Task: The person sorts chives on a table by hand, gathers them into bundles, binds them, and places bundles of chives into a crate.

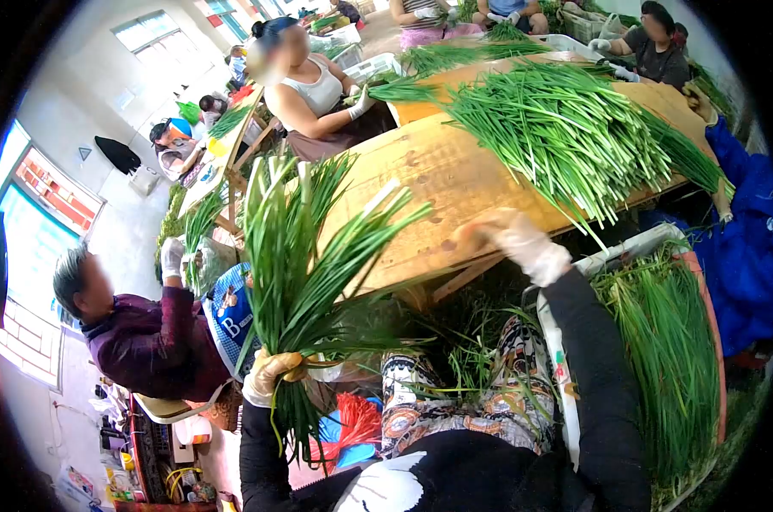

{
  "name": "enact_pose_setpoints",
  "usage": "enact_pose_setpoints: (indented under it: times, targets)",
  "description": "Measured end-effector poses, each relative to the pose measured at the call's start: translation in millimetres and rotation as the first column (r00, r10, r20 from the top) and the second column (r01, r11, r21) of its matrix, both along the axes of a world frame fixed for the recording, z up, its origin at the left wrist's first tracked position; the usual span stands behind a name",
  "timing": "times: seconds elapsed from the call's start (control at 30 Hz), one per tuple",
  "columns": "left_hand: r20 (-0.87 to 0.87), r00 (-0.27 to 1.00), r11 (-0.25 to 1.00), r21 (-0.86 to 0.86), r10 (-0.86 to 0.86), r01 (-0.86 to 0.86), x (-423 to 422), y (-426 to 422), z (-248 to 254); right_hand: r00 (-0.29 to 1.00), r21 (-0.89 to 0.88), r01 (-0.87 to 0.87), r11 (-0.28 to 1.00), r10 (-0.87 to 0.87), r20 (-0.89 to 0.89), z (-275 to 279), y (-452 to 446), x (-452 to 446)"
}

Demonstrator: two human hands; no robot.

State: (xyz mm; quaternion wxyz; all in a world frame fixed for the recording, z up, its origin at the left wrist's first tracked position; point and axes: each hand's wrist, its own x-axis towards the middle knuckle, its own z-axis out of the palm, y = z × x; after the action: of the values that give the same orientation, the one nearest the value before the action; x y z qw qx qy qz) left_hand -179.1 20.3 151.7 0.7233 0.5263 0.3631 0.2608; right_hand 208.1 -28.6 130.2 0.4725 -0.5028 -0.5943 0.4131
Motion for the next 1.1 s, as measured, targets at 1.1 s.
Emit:
enact_pose_setpoints:
  times: [1.1]
  targets:
    - [-0.680, 0.609, -0.761, 0.114, 0.409, 0.639, 138.1, 3.9, 103.8, 0.607, 0.028, 0.696, 0.718, -0.608, 0.512, -21.5, -85.3, 102.1]
